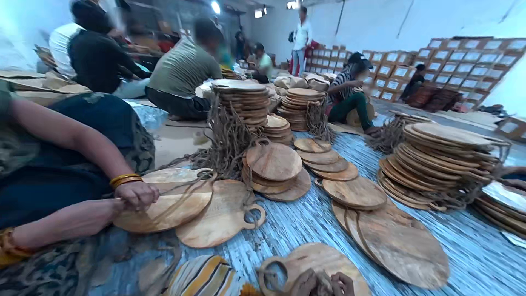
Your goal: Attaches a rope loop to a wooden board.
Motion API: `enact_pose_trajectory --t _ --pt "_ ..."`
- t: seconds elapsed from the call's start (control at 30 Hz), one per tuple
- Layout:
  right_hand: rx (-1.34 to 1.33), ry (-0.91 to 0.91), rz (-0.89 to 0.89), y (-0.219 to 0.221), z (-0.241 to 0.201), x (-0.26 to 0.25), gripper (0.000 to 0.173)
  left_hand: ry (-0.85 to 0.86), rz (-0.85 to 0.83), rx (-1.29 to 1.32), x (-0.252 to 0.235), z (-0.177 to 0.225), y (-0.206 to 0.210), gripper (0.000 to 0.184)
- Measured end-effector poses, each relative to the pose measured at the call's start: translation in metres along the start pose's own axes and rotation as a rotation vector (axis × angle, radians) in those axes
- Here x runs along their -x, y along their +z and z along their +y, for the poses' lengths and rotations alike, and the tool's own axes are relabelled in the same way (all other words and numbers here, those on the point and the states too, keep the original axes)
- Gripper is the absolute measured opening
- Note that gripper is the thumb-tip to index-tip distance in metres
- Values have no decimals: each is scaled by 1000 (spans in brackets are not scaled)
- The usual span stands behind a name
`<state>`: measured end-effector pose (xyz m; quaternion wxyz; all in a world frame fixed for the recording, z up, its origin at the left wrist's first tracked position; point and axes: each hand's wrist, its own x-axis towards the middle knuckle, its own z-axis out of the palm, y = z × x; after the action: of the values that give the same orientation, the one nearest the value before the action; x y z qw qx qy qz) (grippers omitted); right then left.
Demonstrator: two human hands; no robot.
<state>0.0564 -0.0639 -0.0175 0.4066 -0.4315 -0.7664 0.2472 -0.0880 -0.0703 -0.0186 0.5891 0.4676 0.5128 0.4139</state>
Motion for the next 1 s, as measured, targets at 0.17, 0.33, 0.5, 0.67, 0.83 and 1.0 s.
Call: enact_pose_trajectory --t 0.17,0.33,0.5,0.67,0.83,1.0 --pt "270 125 -281 -30 -18 -7 26 112 -60 -581 2 10 6 39" --pt "-531 142 -91 -42 30 22 31 53 -221 -93 -9 -1 20 38" --pt "-989 459 240 -36 35 48 17 72 -372 -296 -26 1 37 41" --pt "-1053 628 501 -48 60 64 16 29 -454 -508 -54 -7 54 42" --pt "-875 918 740 -65 99 66 16 -93 -481 -793 -85 -33 74 45" --pt "-800 1063 815 -56 113 62 24 -129 -530 -985 -93 -29 96 45"
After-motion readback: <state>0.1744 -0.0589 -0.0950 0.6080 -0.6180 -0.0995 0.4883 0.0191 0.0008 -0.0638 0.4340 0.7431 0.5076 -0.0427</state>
